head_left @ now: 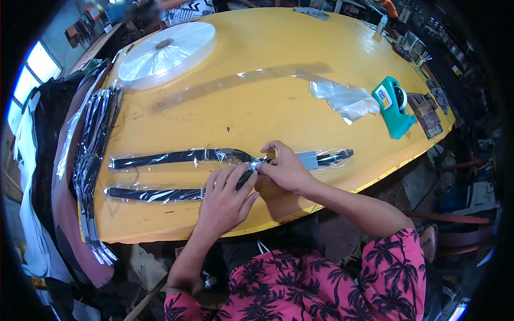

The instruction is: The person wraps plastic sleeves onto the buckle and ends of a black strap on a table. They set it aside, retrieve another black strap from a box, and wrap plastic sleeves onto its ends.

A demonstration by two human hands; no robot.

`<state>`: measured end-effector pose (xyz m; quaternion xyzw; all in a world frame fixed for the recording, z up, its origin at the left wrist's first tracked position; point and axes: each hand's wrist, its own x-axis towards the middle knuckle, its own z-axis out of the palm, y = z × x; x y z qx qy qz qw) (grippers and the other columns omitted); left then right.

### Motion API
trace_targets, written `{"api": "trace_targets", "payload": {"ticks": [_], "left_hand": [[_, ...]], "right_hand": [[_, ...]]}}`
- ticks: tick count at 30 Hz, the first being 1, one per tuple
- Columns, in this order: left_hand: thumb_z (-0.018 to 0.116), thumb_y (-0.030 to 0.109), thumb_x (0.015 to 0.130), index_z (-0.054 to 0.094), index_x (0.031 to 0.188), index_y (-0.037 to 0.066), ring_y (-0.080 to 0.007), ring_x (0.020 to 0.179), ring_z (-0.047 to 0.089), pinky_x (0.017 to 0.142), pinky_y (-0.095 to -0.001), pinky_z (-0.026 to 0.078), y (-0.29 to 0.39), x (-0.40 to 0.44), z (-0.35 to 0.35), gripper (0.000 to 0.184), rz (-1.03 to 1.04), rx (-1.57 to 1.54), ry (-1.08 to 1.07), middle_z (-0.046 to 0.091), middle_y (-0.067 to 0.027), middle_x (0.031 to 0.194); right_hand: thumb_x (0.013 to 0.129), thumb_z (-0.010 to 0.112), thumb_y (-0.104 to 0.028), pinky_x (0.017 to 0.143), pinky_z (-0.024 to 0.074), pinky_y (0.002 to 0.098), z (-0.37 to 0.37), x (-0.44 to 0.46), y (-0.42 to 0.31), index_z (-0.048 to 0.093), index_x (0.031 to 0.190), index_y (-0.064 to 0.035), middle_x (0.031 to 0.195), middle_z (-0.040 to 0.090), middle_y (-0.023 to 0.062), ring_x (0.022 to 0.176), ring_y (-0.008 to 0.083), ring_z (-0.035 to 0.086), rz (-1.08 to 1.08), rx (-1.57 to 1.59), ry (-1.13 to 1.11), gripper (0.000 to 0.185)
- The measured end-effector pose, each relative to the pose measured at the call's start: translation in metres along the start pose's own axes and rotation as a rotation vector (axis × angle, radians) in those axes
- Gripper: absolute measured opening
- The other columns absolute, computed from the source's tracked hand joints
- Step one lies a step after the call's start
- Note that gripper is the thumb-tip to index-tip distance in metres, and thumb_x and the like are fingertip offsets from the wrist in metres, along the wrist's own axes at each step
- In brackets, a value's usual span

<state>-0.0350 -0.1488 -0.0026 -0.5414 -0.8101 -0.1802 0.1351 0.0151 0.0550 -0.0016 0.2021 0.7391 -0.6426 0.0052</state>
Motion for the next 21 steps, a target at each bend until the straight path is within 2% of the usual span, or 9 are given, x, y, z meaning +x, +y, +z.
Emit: {"api": "trace_targets", "payload": {"ticks": [5, 7, 8, 10, 11, 13, 17, 20, 21], "left_hand": [[0.063, 0.035, 0.097, 0.064, 0.126, 0.011, -0.0276, 0.133, 0.048, 0.112, -0.05, 0.036, 0.0, 0.003, -0.005, 0.038, 0.031, 0.039, -0.062, 0.053, -0.0074, 0.145], [0.062, 0.035, 0.098, 0.064, 0.126, 0.01, -0.0279, 0.136, 0.046, 0.114, -0.0506, 0.034, -0.001, 0.011, -0.012, 0.038, 0.046, 0.031, -0.1, 0.052, -0.0074, 0.147], [0.061, 0.036, 0.099, 0.063, 0.126, 0.01, -0.0282, 0.14, 0.044, 0.116, -0.0511, 0.033, -0.002, 0.014, -0.014, 0.038, 0.063, 0.019, -0.141, 0.051, -0.0075, 0.15], [0.061, 0.035, 0.098, 0.063, 0.128, 0.009, -0.03, 0.141, 0.043, 0.117, -0.0521, 0.032, -0.004, 0.018, -0.015, 0.039, 0.072, 0.005, -0.176, 0.049, -0.0082, 0.152], [0.061, 0.034, 0.098, 0.062, 0.129, 0.007, -0.0318, 0.142, 0.042, 0.118, -0.0531, 0.031, -0.006, 0.021, -0.015, 0.041, 0.088, -0.011, -0.213, 0.048, -0.0089, 0.154], [0.061, 0.034, 0.098, 0.06, 0.132, 0.007, -0.0321, 0.143, 0.042, 0.119, -0.0529, 0.03, -0.007, 0.022, -0.013, 0.044, 0.086, -0.013, -0.245, 0.048, -0.0095, 0.155], [0.06, 0.035, 0.097, 0.052, 0.142, 0.007, -0.0332, 0.142, 0.041, 0.119, -0.0509, 0.03, -0.007, 0.024, -0.012, 0.054, 0.019, -0.094, -0.26, 0.046, -0.0101, 0.156], [0.059, 0.036, 0.097, 0.045, 0.149, 0.006, -0.0337, 0.142, 0.04, 0.117, -0.0497, 0.032, -0.01, 0.025, -0.01, 0.061, 0.041, -0.088, -0.312, 0.044, -0.0103, 0.158], [0.059, 0.036, 0.097, 0.045, 0.149, 0.006, -0.0337, 0.142, 0.04, 0.117, -0.0497, 0.032, -0.01, 0.026, -0.01, 0.061, 0.039, -0.087, -0.319, 0.044, -0.0103, 0.158]], "right_hand": [[0.093, 0.068, -0.009, 0.052, 0.0424, 0.0251, -0.004, 0.001, 0.003, 0.045, 0.13, -0.001, 0.077, 0.064, 0.0059, 0.064, 0.0088, 0.058, 0.004, 0.037, -0.036, 0.044], [0.094, 0.067, -0.011, 0.053, 0.0442, 0.0323, -0.006, -0.002, 0.004, 0.044, 0.13, -0.0027, 0.074, 0.064, 0.009, 0.061, 0.0164, 0.062, -0.055, -0.071, -0.052, 0.044], [0.094, 0.067, -0.011, 0.053, 0.0442, 0.0323, -0.005, -0.004, 0.004, 0.044, 0.13, -0.0027, 0.074, 0.064, 0.009, 0.061, 0.0164, 0.062, -0.057, -0.072, -0.056, 0.044], [0.093, 0.068, -0.015, 0.056, 0.0453, 0.0423, -0.005, -0.012, -0.002, 0.044, 0.129, -0.0047, 0.069, 0.063, 0.0135, 0.062, 0.0302, 0.065, -0.256, -0.546, 0.078, 0.045], [0.093, 0.068, -0.015, 0.056, 0.0453, 0.0423, -0.007, -0.016, -0.007, 0.044, 0.129, -0.0047, 0.069, 0.063, 0.0135, 0.062, 0.0302, 0.065, -0.261, -0.544, 0.081, 0.045], [0.093, 0.067, -0.02, 0.071, 0.0505, 0.0569, -0.011, -0.026, -0.016, 0.044, 0.127, -0.007, 0.082, 0.069, 0.0249, 0.082, 0.0498, 0.066, -0.211, -0.67, 0.06, 0.043], [0.092, 0.069, -0.022, 0.07, 0.0516, 0.0545, -0.027, -0.04, -0.01, 0.048, 0.126, -0.0085, 0.084, 0.071, 0.0199, 0.08, 0.0445, 0.069, -0.222, -0.723, 0.027, 0.042], [0.09, 0.072, -0.023, 0.068, 0.0518, 0.0538, -0.041, -0.045, 0.006, 0.057, 0.118, -0.0087, 0.085, 0.072, 0.0152, 0.077, 0.0405, 0.07, -0.367, -0.729, 0.149, 0.035], [0.089, 0.074, -0.024, 0.068, 0.0521, 0.0509, -0.045, -0.045, 0.012, 0.061, 0.113, -0.0086, 0.085, 0.071, 0.0132, 0.077, 0.038, 0.07, -0.432, -0.737, 0.25, 0.031]]}}
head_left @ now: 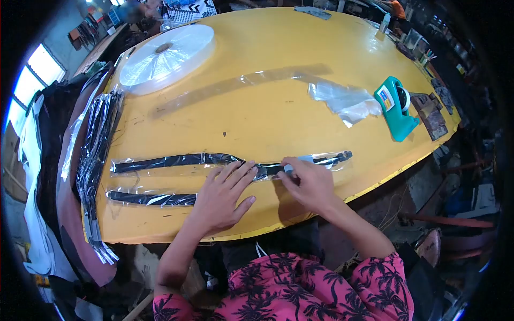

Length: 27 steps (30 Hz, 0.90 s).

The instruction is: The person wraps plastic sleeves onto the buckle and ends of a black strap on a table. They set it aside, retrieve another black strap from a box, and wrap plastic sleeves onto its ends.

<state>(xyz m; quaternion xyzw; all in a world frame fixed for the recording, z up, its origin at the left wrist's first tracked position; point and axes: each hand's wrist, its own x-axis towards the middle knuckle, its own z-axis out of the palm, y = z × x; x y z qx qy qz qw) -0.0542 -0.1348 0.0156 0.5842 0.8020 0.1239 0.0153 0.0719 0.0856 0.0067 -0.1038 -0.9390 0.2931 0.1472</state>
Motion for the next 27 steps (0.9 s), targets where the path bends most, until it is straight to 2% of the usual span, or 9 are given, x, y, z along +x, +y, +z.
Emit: {"api": "trace_targets", "payload": {"ticks": [2, 4, 5, 11, 15, 18, 20, 22, 27], "left_hand": [[0.058, 0.037, 0.098, 0.044, 0.15, 0.005, -0.0341, 0.142, 0.04, 0.115, -0.049, 0.033, 0.001, 0.002, -0.002, 0.063, 0.022, 0.008, -0.01, 0.041, -0.0099, 0.16], [0.058, 0.039, 0.098, 0.044, 0.151, 0.007, -0.0341, 0.143, 0.039, 0.115, -0.0491, 0.033, 0.001, 0.002, -0.002, 0.063, 0.017, 0.009, -0.032, 0.039, -0.0098, 0.161], [0.057, 0.041, 0.099, 0.044, 0.152, 0.009, -0.0341, 0.144, 0.039, 0.115, -0.0493, 0.033, 0.0, 0.003, -0.002, 0.063, 0.014, 0.01, -0.045, 0.038, -0.0097, 0.162], [0.051, 0.052, 0.102, 0.044, 0.155, 0.021, -0.0322, 0.146, 0.038, 0.114, -0.0516, 0.033, -0.008, 0.007, -0.011, 0.061, 0.137, 0.133, -0.146, 0.036, -0.0092, 0.163], [0.05, 0.052, 0.102, 0.042, 0.156, 0.022, -0.0332, 0.146, 0.037, 0.116, -0.052, 0.031, -0.012, 0.009, -0.013, 0.062, 0.173, 0.157, -0.181, 0.035, -0.0114, 0.164], [0.054, 0.051, 0.1, 0.04, 0.157, 0.016, -0.0352, 0.147, 0.036, 0.117, -0.0527, 0.029, -0.013, 0.004, -0.006, 0.068, 0.11, 0.027, -0.144, 0.033, -0.0132, 0.165], [0.066, 0.043, 0.093, 0.037, 0.157, 0.005, -0.0367, 0.149, 0.034, 0.12, -0.0513, 0.026, -0.009, 0.001, -0.005, 0.08, -0.073, -0.232, 0.014, 0.034, -0.0173, 0.163], [0.068, 0.042, 0.091, 0.037, 0.155, 0.001, -0.037, 0.147, 0.036, 0.121, -0.051, 0.025, -0.007, 0.002, -0.008, 0.082, -0.083, -0.139, 0.023, 0.037, -0.0174, 0.161], [0.065, 0.038, 0.096, 0.047, 0.15, 0.005, -0.038, 0.143, 0.042, 0.119, -0.0515, 0.03, -0.01, 0.003, -0.005, 0.065, -0.038, 0.22, 0.038, 0.046, -0.0154, 0.156]], "right_hand": [[0.087, 0.075, -0.024, 0.067, 0.0523, 0.048, -0.003, -0.004, 0.013, 0.065, 0.107, -0.0085, 0.085, 0.07, 0.0112, 0.076, 0.0355, 0.069, -0.019, -0.019, 0.11, 0.027], [0.085, 0.077, -0.024, 0.073, 0.0511, 0.042, -0.011, -0.003, 0.028, 0.068, 0.103, -0.0092, 0.09, 0.067, 0.0084, 0.084, 0.0315, 0.066, -0.165, -0.11, 0.206, 0.025], [0.083, 0.079, -0.026, 0.082, 0.0475, 0.0408, -0.012, -0.004, 0.037, 0.069, 0.105, -0.0095, 0.1, 0.063, 0.0074, 0.096, 0.0295, 0.061, -0.191, -0.109, 0.184, 0.029], [0.081, 0.08, -0.031, 0.093, 0.042, 0.0469, -0.015, -0.007, 0.054, 0.07, 0.112, -0.0097, 0.114, 0.06, 0.0084, 0.108, 0.0304, 0.057, -0.216, -0.038, 0.169, 0.039], [0.08, 0.08, -0.032, 0.097, 0.041, 0.0469, -0.017, -0.008, 0.054, 0.069, 0.113, -0.0101, 0.116, 0.06, 0.0085, 0.109, 0.0308, 0.056, -0.214, -0.044, 0.179, 0.04], [0.08, 0.078, -0.031, 0.099, 0.0408, 0.047, -0.018, -0.009, 0.054, 0.068, 0.114, -0.0106, 0.117, 0.06, 0.0082, 0.111, 0.0312, 0.056, -0.233, -0.051, 0.183, 0.041], [0.079, 0.077, -0.03, 0.101, 0.0404, 0.0469, -0.02, -0.009, 0.053, 0.068, 0.114, -0.0106, 0.117, 0.06, 0.0082, 0.112, 0.0314, 0.056, -0.269, -0.05, 0.163, 0.041], [0.08, 0.076, -0.029, 0.1, 0.0415, 0.0463, -0.019, -0.011, 0.054, 0.068, 0.114, -0.0107, 0.118, 0.061, 0.008, 0.113, 0.031, 0.056, -0.259, -0.047, 0.153, 0.039], [0.084, 0.075, -0.027, 0.094, 0.0464, 0.0437, -0.012, -0.009, 0.058, 0.068, 0.112, -0.0103, 0.116, 0.062, 0.0072, 0.112, 0.0295, 0.058, -0.324, -0.108, 0.168, 0.034]]}}
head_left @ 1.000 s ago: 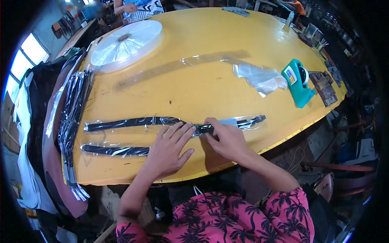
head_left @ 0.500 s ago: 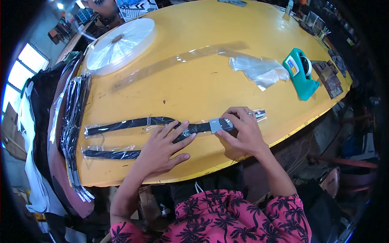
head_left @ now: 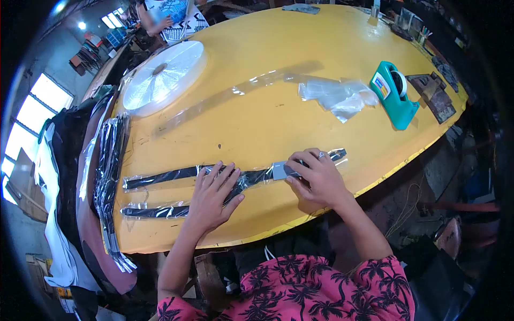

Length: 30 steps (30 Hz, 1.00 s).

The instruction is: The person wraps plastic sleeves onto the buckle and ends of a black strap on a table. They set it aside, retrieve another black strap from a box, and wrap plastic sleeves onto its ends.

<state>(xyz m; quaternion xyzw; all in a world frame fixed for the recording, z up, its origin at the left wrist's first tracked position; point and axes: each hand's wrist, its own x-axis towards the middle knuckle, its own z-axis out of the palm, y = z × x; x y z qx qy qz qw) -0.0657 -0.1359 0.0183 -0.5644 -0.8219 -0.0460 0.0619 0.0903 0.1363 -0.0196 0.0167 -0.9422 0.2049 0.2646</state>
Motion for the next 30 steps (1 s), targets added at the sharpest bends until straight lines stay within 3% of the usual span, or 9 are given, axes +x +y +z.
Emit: {"api": "trace_targets", "payload": {"ticks": [4, 9, 10, 11, 13, 19, 23, 25, 30], "left_hand": [[0.063, 0.036, 0.098, 0.057, 0.139, 0.006, -0.0363, 0.138, 0.048, 0.115, -0.0496, 0.038, -0.005, 0.004, 0.003, 0.051, 0.027, -0.027, 0.05, 0.057, -0.0148, 0.145], [0.063, 0.026, 0.099, 0.065, 0.117, 0.004, -0.0346, 0.112, 0.065, 0.096, -0.0454, 0.051, -0.013, 0.012, -0.022, 0.028, -0.03, -0.304, -0.015, 0.07, -0.0161, 0.115], [0.058, 0.026, 0.102, 0.067, 0.109, 0.003, -0.0341, 0.096, 0.067, 0.087, -0.0434, 0.052, -0.015, 0.015, -0.024, 0.025, 0.004, -0.347, 0.053, 0.069, -0.0173, 0.1], [0.058, 0.026, 0.102, 0.067, 0.109, 0.003, -0.0341, 0.096, 0.067, 0.087, -0.0434, 0.052, -0.017, 0.019, -0.031, 0.025, 0.004, -0.343, 0.06, 0.069, -0.0173, 0.1], [0.053, 0.029, 0.106, 0.066, 0.107, 0.002, -0.0286, 0.09, 0.066, 0.083, -0.0391, 0.051, -0.021, 0.034, -0.057, 0.029, -0.204, -0.599, -0.309, 0.069, -0.0151, 0.094], [0.053, 0.036, 0.108, 0.067, 0.103, 0.002, -0.0146, 0.09, 0.063, 0.08, -0.033, 0.049, -0.048, 0.063, -0.026, 0.038, -0.167, -0.861, -0.397, 0.066, -0.0087, 0.09], [0.06, 0.032, 0.104, 0.068, 0.105, 0.004, -0.0193, 0.094, 0.063, 0.085, -0.0354, 0.048, -0.03, 0.075, -0.022, 0.03, -0.351, -0.89, -0.534, 0.065, -0.0107, 0.097], [0.068, 0.023, 0.096, 0.068, 0.106, 0.006, -0.0247, 0.097, 0.062, 0.087, -0.0391, 0.047, -0.01, 0.062, -0.019, 0.02, -0.084, -0.015, 0.045, 0.063, -0.0114, 0.104], [0.067, 0.016, 0.091, 0.069, 0.115, 0.009, -0.0264, 0.098, 0.061, 0.086, -0.0403, 0.046, 0.03, 0.026, -0.002, 0.025, -0.032, 0.034, 0.265, 0.063, -0.0084, 0.106]], "right_hand": [[0.085, 0.074, -0.016, 0.086, 0.0499, 0.0404, 0.005, -0.001, 0.003, 0.069, 0.113, -0.0105, 0.112, 0.066, 0.0053, 0.103, 0.0279, 0.061, -0.117, -0.045, 0.072, 0.029], [0.089, 0.067, -0.015, 0.087, 0.0503, 0.0419, -0.007, 0.01, -0.001, 0.067, 0.105, -0.0099, 0.1, 0.069, 0.0038, 0.099, 0.0255, 0.066, -0.073, -0.104, 0.03, 0.017], [0.088, 0.065, -0.013, 0.085, 0.0508, 0.0428, -0.009, 0.014, -0.001, 0.067, 0.105, -0.009, 0.098, 0.07, 0.0051, 0.096, 0.0263, 0.067, -0.064, -0.092, 0.014, 0.017], [0.088, 0.064, -0.01, 0.083, 0.0512, 0.0436, -0.011, 0.018, 0.0, 0.066, 0.105, -0.0081, 0.096, 0.071, 0.0065, 0.093, 0.0272, 0.069, -0.056, -0.079, -0.004, 0.017], [0.089, 0.063, -0.01, 0.081, 0.0516, 0.0447, -0.018, 0.028, 0.0, 0.067, 0.105, -0.0078, 0.095, 0.071, 0.0087, 0.091, 0.0298, 0.069, -0.072, -0.013, -0.001, 0.016], [0.095, 0.063, -0.019, 0.074, 0.052, 0.0488, -0.051, 0.056, 0.008, 0.069, 0.101, -0.0089, 0.089, 0.071, 0.0151, 0.085, 0.0378, 0.068, 0.093, 0.217, -0.204, 0.013], [0.095, 0.065, -0.027, 0.073, 0.0519, 0.0494, -0.039, 0.056, 0.027, 0.07, 0.097, -0.0096, 0.086, 0.07, 0.0168, 0.083, 0.0383, 0.068, 0.172, 0.049, -0.346, 0.018], [0.095, 0.066, -0.028, 0.073, 0.052, 0.0493, -0.031, 0.052, 0.031, 0.07, 0.096, -0.0097, 0.086, 0.07, 0.016, 0.082, 0.0379, 0.068, 0.153, 0.025, -0.3, 0.019], [0.091, 0.07, -0.032, 0.071, 0.0523, 0.0474, -0.015, 0.038, 0.036, 0.07, 0.094, -0.0112, 0.087, 0.068, 0.0113, 0.077, 0.0355, 0.067, 0.141, -0.045, -0.147, 0.021]]}}
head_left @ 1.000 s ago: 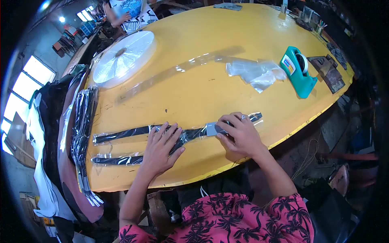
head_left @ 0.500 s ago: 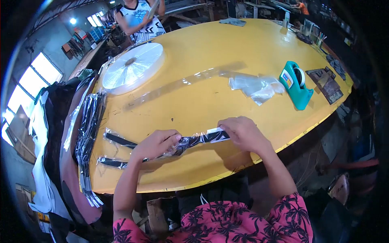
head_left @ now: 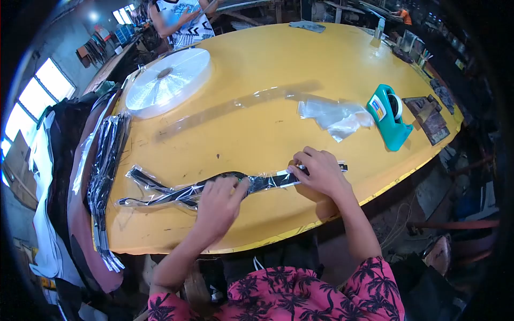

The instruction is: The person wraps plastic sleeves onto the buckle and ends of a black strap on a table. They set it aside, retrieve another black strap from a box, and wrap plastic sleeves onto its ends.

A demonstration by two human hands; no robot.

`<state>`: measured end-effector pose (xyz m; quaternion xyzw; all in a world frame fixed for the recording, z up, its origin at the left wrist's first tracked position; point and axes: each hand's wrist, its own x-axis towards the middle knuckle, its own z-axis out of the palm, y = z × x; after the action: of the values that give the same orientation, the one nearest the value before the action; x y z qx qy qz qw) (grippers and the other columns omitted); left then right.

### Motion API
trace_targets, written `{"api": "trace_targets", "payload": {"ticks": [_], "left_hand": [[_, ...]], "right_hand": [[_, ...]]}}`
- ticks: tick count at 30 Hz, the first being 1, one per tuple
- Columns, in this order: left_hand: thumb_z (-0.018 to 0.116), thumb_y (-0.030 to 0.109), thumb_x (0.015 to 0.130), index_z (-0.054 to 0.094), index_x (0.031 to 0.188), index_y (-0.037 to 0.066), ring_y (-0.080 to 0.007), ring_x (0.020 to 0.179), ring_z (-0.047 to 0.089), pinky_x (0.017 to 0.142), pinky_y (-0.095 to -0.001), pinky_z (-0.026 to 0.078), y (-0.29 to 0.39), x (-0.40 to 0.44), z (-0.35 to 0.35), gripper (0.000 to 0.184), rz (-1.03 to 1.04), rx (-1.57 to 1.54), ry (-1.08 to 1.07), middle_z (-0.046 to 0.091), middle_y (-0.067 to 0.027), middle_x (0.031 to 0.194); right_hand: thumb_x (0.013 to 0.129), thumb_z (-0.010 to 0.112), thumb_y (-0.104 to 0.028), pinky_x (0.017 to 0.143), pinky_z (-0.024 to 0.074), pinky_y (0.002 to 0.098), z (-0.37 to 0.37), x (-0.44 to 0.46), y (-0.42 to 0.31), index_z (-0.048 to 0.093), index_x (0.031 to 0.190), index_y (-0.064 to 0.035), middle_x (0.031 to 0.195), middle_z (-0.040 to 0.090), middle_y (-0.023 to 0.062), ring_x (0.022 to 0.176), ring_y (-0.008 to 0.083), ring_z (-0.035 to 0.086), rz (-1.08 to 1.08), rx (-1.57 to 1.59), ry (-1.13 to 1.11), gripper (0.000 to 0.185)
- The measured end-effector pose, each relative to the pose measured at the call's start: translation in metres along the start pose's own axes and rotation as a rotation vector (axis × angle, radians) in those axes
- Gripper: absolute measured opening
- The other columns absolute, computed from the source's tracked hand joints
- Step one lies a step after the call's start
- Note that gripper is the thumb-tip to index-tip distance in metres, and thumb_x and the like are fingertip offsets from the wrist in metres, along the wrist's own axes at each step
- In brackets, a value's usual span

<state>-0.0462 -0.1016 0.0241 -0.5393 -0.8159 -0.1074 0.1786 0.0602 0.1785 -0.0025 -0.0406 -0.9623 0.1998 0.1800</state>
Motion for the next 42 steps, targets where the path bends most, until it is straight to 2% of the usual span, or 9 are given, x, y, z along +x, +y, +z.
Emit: {"api": "trace_targets", "payload": {"ticks": [2, 12, 14, 17, 21, 24, 28, 30, 42], "left_hand": [[0.065, 0.019, 0.093, 0.068, 0.126, 0.012, -0.0244, 0.102, 0.061, 0.086, -0.0392, 0.045, 0.002, -0.017, 0.008, 0.034, 0.058, -0.067, -0.005, 0.063, -0.0059, 0.11], [0.069, 0.022, 0.093, 0.067, 0.134, 0.016, -0.0306, 0.106, 0.06, 0.092, -0.0441, 0.048, 0.001, -0.022, 0.008, 0.041, 0.001, -0.195, -0.052, 0.063, -0.0096, 0.117], [0.071, 0.023, 0.091, 0.068, 0.134, 0.016, -0.0318, 0.109, 0.06, 0.094, -0.0454, 0.048, -0.001, -0.024, 0.011, 0.043, -0.029, -0.189, -0.087, 0.063, -0.0103, 0.119], [0.072, 0.022, 0.089, 0.071, 0.13, 0.016, -0.0308, 0.107, 0.061, 0.094, -0.0452, 0.048, -0.001, -0.023, 0.018, 0.041, -0.019, -0.215, -0.009, 0.064, -0.0105, 0.113], [0.071, 0.019, 0.088, 0.073, 0.124, 0.012, -0.0309, 0.103, 0.06, 0.092, -0.0446, 0.047, 0.013, -0.014, 0.003, 0.037, -0.025, -0.215, -0.006, 0.063, -0.0109, 0.11], [0.071, 0.017, 0.088, 0.074, 0.12, 0.009, -0.0309, 0.102, 0.059, 0.09, -0.0443, 0.046, 0.013, -0.014, 0.003, 0.033, -0.08, -0.243, -0.006, 0.062, -0.0113, 0.109], [0.071, 0.016, 0.088, 0.074, 0.118, 0.008, -0.0314, 0.102, 0.059, 0.09, -0.0443, 0.046, 0.014, -0.019, 0.006, 0.032, -0.094, -0.263, 0.035, 0.062, -0.0114, 0.109], [0.071, 0.015, 0.087, 0.074, 0.118, 0.008, -0.0319, 0.102, 0.059, 0.09, -0.0445, 0.046, 0.012, -0.019, 0.007, 0.032, -0.127, -0.29, -0.006, 0.063, -0.0118, 0.109], [0.072, 0.009, 0.083, 0.073, 0.117, 0.006, -0.0341, 0.1, 0.059, 0.089, -0.0446, 0.047, 0.024, -0.012, -0.004, 0.034, -0.113, -0.305, 0.042, 0.061, -0.0146, 0.106]], "right_hand": [[0.089, 0.073, -0.034, 0.072, 0.0513, 0.0443, 0.006, -0.004, 0.003, 0.069, 0.093, -0.0116, 0.09, 0.065, 0.0082, 0.074, 0.0324, 0.066, -0.034, -0.053, 0.123, 0.023], [0.086, 0.077, -0.033, 0.084, 0.0469, 0.0428, 0.008, -0.003, -0.001, 0.07, 0.1, -0.0082, 0.092, 0.062, 0.0089, 0.09, 0.0284, 0.063, -0.037, -0.144, 0.262, 0.03], [0.085, 0.079, -0.027, 0.08, 0.0483, 0.042, 0.008, -0.004, 0.005, 0.071, 0.099, -0.0071, 0.09, 0.065, 0.0093, 0.085, 0.0281, 0.064, -0.087, -0.071, 0.459, 0.025], [0.087, 0.078, -0.019, 0.072, 0.0501, 0.0384, -0.021, -0.012, 0.019, 0.071, 0.1, -0.0036, 0.088, 0.068, 0.0104, 0.079, 0.0253, 0.065, 0.066, 0.159, 0.572, 0.022], [0.091, 0.074, -0.017, 0.067, 0.0513, 0.0335, -0.123, -0.028, 0.081, 0.07, 0.106, 0.001, 0.086, 0.07, 0.013, 0.072, 0.0216, 0.065, 0.302, 0.121, 0.753, 0.024], [0.091, 0.07, -0.023, 0.073, 0.0559, 0.0389, -0.19, -0.037, 0.134, 0.071, 0.108, -0.0009, 0.09, 0.074, 0.021, 0.083, 0.0272, 0.074, 0.547, -0.059, 0.791, 0.028], [0.088, 0.074, -0.028, 0.071, 0.0549, 0.0377, -0.221, -0.05, 0.213, 0.073, 0.107, -0.0007, 0.09, 0.075, 0.0181, 0.079, 0.0252, 0.071, 0.667, -0.28, 0.567, 0.034], [0.083, 0.079, -0.033, 0.07, 0.053, 0.0354, -0.227, -0.046, 0.218, 0.073, 0.109, 0.0005, 0.09, 0.075, 0.0134, 0.076, 0.0209, 0.067, 0.845, 0.195, 0.244, 0.043], [0.076, 0.085, -0.03, 0.06, 0.0398, 0.0299, -0.239, -0.058, 0.184, 0.07, 0.111, -0.0058, 0.086, 0.073, 0.0046, 0.075, 0.0127, 0.056, 0.919, 0.36, 0.413, 0.045]]}}
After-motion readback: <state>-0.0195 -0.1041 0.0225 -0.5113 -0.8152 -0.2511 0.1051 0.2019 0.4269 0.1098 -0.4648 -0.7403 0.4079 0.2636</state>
